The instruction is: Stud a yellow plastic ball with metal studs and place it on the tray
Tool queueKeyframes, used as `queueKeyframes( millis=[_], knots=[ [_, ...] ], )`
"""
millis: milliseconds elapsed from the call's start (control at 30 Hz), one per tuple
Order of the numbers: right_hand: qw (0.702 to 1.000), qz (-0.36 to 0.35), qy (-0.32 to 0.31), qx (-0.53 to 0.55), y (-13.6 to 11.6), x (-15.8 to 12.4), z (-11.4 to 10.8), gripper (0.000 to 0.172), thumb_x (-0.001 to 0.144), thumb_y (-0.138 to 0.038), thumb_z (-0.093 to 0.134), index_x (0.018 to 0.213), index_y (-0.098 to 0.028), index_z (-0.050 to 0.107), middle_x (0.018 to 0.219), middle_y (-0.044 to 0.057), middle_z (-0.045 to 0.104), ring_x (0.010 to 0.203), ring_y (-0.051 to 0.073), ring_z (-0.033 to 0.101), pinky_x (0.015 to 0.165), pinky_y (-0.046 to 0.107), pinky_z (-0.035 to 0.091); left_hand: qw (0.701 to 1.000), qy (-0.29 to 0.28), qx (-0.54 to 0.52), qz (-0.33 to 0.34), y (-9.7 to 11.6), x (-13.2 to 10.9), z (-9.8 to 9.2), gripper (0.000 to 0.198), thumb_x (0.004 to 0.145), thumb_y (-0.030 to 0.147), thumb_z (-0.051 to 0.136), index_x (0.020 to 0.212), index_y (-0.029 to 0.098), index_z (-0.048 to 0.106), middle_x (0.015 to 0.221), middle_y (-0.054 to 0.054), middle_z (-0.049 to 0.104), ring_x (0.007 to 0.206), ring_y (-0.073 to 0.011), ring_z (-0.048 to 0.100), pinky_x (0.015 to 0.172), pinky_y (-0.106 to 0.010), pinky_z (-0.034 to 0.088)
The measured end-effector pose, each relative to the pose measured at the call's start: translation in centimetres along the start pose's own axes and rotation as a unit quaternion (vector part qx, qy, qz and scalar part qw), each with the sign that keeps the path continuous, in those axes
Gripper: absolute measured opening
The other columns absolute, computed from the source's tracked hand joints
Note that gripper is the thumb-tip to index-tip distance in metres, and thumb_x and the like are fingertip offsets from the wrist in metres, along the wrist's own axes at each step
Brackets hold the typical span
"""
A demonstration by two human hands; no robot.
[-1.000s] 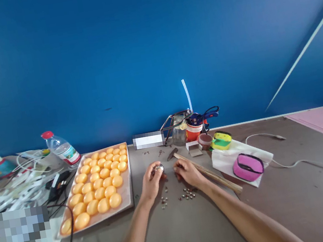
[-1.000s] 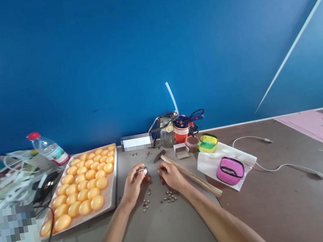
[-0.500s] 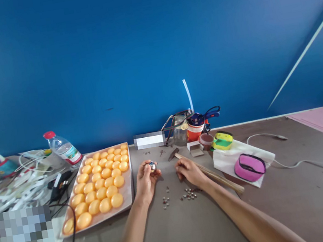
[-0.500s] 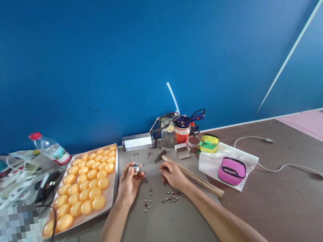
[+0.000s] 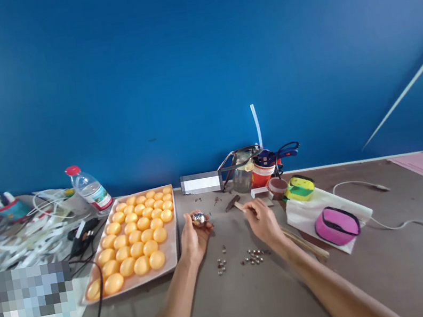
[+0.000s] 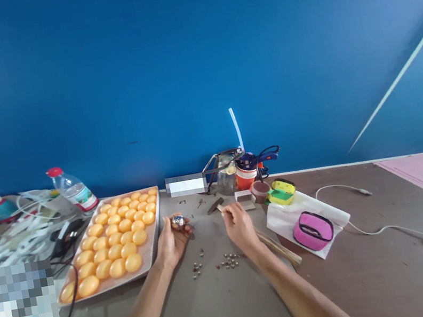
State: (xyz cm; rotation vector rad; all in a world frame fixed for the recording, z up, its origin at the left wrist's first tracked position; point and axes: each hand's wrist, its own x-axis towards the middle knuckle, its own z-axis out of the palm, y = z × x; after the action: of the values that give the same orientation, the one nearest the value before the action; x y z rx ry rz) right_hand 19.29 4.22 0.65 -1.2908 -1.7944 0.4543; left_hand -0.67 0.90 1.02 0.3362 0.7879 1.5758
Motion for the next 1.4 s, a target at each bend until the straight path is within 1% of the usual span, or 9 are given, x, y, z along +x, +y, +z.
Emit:
queueKeyframes(
  millis=[67, 200, 300, 533, 733, 933, 1067, 1233, 1400],
  knots=[
    [0.992, -0.002, 0.006, -0.128, 0.6, 0.1, -0.4, 0.016, 0.079, -0.018, 0.045, 0.086, -0.016, 0.059, 0.091, 0.010, 0.058, 0.086, 0.020, 0.054, 0.075, 0.030, 0.039, 1.000, -0.009, -0.024, -0.013, 0.1, -0.1, 0.2, 0.032, 0.079, 0.044, 0.057, 0.093, 0.016, 0.053, 0.071, -0.005, 0.064, 0.056, -0.0137, 0.060, 0.056, -0.026, 0.049],
    [0.943, 0.057, -0.101, -0.310, 1.3, 0.2, -0.9, 0.021, 0.080, -0.020, 0.047, 0.098, -0.016, 0.059, 0.101, 0.013, 0.057, 0.096, 0.025, 0.051, 0.078, 0.034, 0.035, 0.999, -0.036, -0.009, 0.003, 0.1, -0.5, 0.4, 0.032, 0.070, 0.023, 0.069, 0.097, 0.017, 0.054, 0.078, -0.003, 0.064, 0.069, -0.0150, 0.064, 0.069, -0.029, 0.051],
    [0.922, 0.065, -0.164, -0.346, 1.3, 0.3, -1.0, 0.022, 0.084, -0.020, 0.043, 0.097, -0.015, 0.059, 0.101, 0.014, 0.058, 0.096, 0.025, 0.052, 0.078, 0.034, 0.034, 0.998, -0.031, 0.052, 0.033, -0.3, -0.6, 0.3, 0.045, 0.063, 0.016, 0.073, 0.103, 0.018, 0.053, 0.079, 0.000, 0.062, 0.071, -0.0147, 0.065, 0.073, -0.030, 0.051],
    [0.915, 0.030, -0.183, -0.357, 1.3, 0.5, -1.2, 0.025, 0.086, -0.014, 0.037, 0.096, -0.013, 0.060, 0.100, 0.014, 0.060, 0.094, 0.025, 0.055, 0.078, 0.033, 0.034, 0.980, -0.013, 0.190, 0.062, -1.1, -0.7, 0.0, 0.054, 0.062, 0.028, 0.075, 0.109, 0.017, 0.052, 0.088, -0.001, 0.058, 0.066, -0.0128, 0.063, 0.070, -0.030, 0.052],
    [0.940, 0.019, -0.158, -0.301, 1.0, 0.6, -1.3, 0.025, 0.088, -0.017, 0.034, 0.094, -0.013, 0.057, 0.094, 0.012, 0.059, 0.070, 0.016, 0.058, 0.061, 0.027, 0.036, 0.967, -0.011, 0.246, 0.071, -1.3, -0.3, 0.0, 0.054, 0.060, 0.031, 0.075, 0.107, 0.016, 0.053, 0.084, -0.001, 0.058, 0.063, -0.0129, 0.061, 0.064, -0.029, 0.052],
    [0.991, -0.063, -0.095, -0.075, -1.4, 1.1, -2.7, 0.023, 0.087, -0.019, 0.033, 0.074, -0.017, 0.051, 0.074, 0.005, 0.057, 0.064, 0.014, 0.053, 0.062, 0.025, 0.038, 0.958, -0.024, 0.270, 0.092, -1.5, -0.3, 0.3, 0.044, 0.059, 0.026, 0.071, 0.100, 0.016, 0.056, 0.079, 0.000, 0.058, 0.059, -0.0102, 0.057, 0.060, -0.025, 0.048],
    [0.988, -0.039, -0.141, 0.041, -3.2, 0.7, -2.7, 0.028, 0.090, -0.026, 0.030, 0.068, -0.019, 0.045, 0.057, -0.001, 0.051, 0.052, 0.011, 0.048, 0.056, 0.022, 0.036, 0.958, -0.026, 0.269, 0.100, -1.5, -0.6, 0.7, 0.043, 0.059, 0.025, 0.071, 0.097, 0.016, 0.055, 0.077, 0.000, 0.057, 0.058, -0.0093, 0.056, 0.060, -0.024, 0.047],
    [0.985, -0.022, -0.171, 0.018, -3.9, 0.1, -1.9, 0.023, 0.086, -0.025, 0.034, 0.065, -0.019, 0.044, 0.058, -0.001, 0.051, 0.053, 0.011, 0.047, 0.053, 0.022, 0.033, 0.964, -0.019, 0.253, 0.076, -1.3, -0.6, 0.9, 0.045, 0.056, 0.024, 0.072, 0.096, 0.016, 0.054, 0.079, 0.000, 0.057, 0.058, -0.0104, 0.057, 0.061, -0.027, 0.049],
    [0.986, -0.002, -0.159, 0.055, -4.5, 0.4, -2.9, 0.025, 0.087, -0.030, 0.032, 0.067, -0.019, 0.044, 0.055, -0.001, 0.050, 0.051, 0.011, 0.046, 0.053, 0.022, 0.033, 0.955, -0.029, 0.279, 0.099, -1.3, -0.7, 0.8, 0.038, 0.060, 0.025, 0.070, 0.094, 0.016, 0.056, 0.078, 0.000, 0.057, 0.057, -0.0096, 0.057, 0.061, -0.025, 0.047]
  ],
)
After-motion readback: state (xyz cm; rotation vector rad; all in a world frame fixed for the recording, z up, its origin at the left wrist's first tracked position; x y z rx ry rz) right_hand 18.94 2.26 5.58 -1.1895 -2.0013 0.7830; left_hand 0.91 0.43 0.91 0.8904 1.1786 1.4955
